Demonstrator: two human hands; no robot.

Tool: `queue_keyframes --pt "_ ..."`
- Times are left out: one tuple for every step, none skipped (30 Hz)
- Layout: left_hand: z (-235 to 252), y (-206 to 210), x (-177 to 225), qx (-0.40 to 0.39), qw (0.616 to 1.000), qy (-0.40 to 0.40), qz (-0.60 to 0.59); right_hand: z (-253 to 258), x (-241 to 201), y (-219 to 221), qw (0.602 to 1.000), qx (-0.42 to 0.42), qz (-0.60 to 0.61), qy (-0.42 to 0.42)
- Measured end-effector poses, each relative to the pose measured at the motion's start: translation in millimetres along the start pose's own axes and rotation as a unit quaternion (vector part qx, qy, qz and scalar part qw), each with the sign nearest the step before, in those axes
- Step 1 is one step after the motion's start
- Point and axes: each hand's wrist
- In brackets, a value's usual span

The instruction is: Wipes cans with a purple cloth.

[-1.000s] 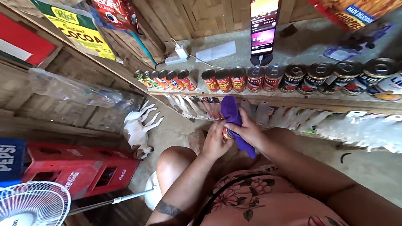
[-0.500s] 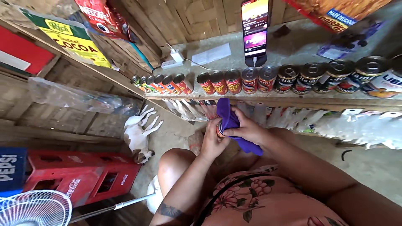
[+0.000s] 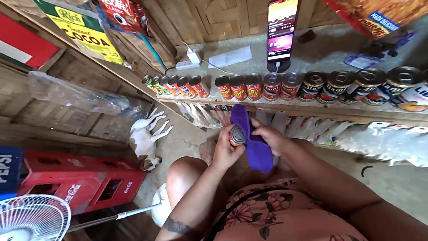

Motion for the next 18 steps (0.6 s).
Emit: queue_keyframes --pt "0 1 0 0.002 1.000 0.002 -0.001 0 0 0 1.000 -0.001 -0.005 -0.008" --pt "0 2 -1 0.004 1.000 0.003 -0.001 0 -1 -1 1.000 -0.003 -0.012 -0.013" --pt "1 3 -1 0.003 1.000 0.005 0.000 0 -1 -2 1.000 -0.008 -0.019 -0.017" --pt "1 4 -2 0.002 1.000 0.010 0.004 1 0 -2 0.999 -0.013 -0.023 -0.024" --pt "2 6 -2 0.000 1.000 0.017 0.010 2 1 -3 0.999 -0.014 -0.025 -0.029" --pt "3 7 -2 -0.003 1.000 0.023 0.015 4 4 -4 0.999 -0.013 -0.025 -0.035" --pt "3 9 -3 -0.005 0.999 0.027 0.017 5 6 -5 0.999 -0.010 -0.024 -0.041" --pt "3 10 -4 -0.007 0.999 0.032 0.020 6 7 -6 0.999 -0.004 -0.019 -0.049" --pt "4 11 -4 -0.009 0.999 0.039 0.025 7 8 -7 0.998 0.003 -0.014 -0.059" --pt "4 12 -3 -0.010 0.998 0.049 0.032 8 8 -7 0.998 0.012 -0.012 -0.067" --pt "4 12 -3 -0.011 0.997 0.061 0.039 8 8 -8 0.997 0.023 -0.010 -0.076" --pt "5 12 -2 -0.012 0.996 0.075 0.047 8 9 -8 0.996 0.036 -0.011 -0.085" --pt "4 12 -3 -0.013 0.995 0.086 0.056 9 9 -7 0.994 0.050 -0.015 -0.092" --pt "4 11 -3 -0.014 0.993 0.096 0.066 9 10 -6 0.993 0.062 -0.020 -0.095" --pt "3 10 -3 -0.017 0.992 0.102 0.075 9 10 -5 0.993 0.071 -0.024 -0.096" --pt "3 8 -3 -0.022 0.990 0.108 0.085 8 11 -4 0.992 0.075 -0.029 -0.093" --pt "1 6 -3 -0.027 0.989 0.112 0.095 8 11 -3 0.993 0.074 -0.031 -0.084" --pt "0 5 -2 -0.032 0.987 0.117 0.105 7 10 -1 0.995 0.068 -0.032 -0.071"
Point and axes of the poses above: each hand's wrist, its own z-axis towards the middle knuckle, its own y-axis out of the palm, x = y × z, and after that the axes turned 15 degrees about x, right-handed
